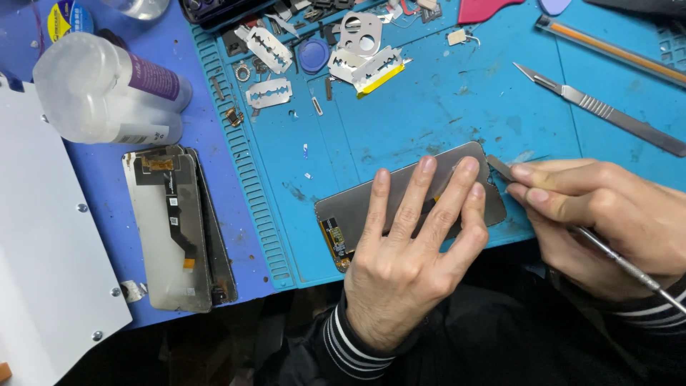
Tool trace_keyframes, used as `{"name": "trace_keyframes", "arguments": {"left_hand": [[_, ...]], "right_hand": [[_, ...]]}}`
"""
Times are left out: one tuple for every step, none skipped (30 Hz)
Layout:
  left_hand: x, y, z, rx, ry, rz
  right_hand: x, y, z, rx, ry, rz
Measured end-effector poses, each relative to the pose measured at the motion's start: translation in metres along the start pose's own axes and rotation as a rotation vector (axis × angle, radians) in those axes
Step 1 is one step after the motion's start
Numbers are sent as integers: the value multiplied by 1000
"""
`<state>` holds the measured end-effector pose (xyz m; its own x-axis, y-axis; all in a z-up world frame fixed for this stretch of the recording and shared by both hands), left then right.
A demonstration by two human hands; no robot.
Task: Scraping and cleaning a smartphone screen component using a precision tool on an electronics repair workbench.
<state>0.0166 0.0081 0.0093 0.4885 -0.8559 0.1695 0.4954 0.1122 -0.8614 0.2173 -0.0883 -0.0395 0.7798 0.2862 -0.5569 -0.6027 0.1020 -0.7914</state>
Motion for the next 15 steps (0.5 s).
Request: {"name": "trace_keyframes", "arguments": {"left_hand": [[1, 0, 0, 1, -1, 0], [2, 0, 0, 2, -8, -11], [1, -1, 0, 4, -17, -17], [1, -1, 0, 6, -20, -12], [0, -1, 0, 6, -12, -9], [0, 0, -1, 7, -4, -5], [0, 0, -1, 6, -1, -10], [1, 0, -1, -2, -1, -7], [0, 0, -1, -9, -1, 0], [1, 0, -1, -9, 1, -2], [0, -1, -1, -7, -2, -12], [0, -1, -1, -4, -5, -23], [-1, -1, -2, -5, -6, -20], [-2, 0, -2, -4, -4, -8], [0, 1, -3, -4, 4, -3]], "right_hand": [[-14, -4, 3, -1, -1, -1], [-30, -11, 7, 163, -59, -28], [-45, -17, 12, 330, -120, -50], [-47, -16, 11, 329, -125, -47], [-49, -14, 10, 330, -89, -47], [-50, -13, 8, 331, -53, -46], [-46, -14, 12, 330, -48, -49], [-43, -16, 16, 322, -103, -91], [-41, -18, 21, 314, -161, -131], [-47, -18, 17, 315, -159, -133], [-51, -17, 15, 330, -125, -102], [-55, -16, 14, 344, -91, -71], [-53, -18, 19, 345, -93, -69], [-51, -19, 23, 331, -130, -87], [-50, -21, 25, 319, -158, -111]]}}
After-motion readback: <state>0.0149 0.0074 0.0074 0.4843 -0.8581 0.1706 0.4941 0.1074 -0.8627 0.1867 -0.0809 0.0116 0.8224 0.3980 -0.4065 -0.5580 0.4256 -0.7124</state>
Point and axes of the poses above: each hand's wrist, its own z-axis towards the middle knuckle, its own y-axis out of the palm, x = y × z, the point moved 2 cm from there along z, towards the middle knuckle, and after that the axes turned 9 degrees about -y, right-handed, at the moved point
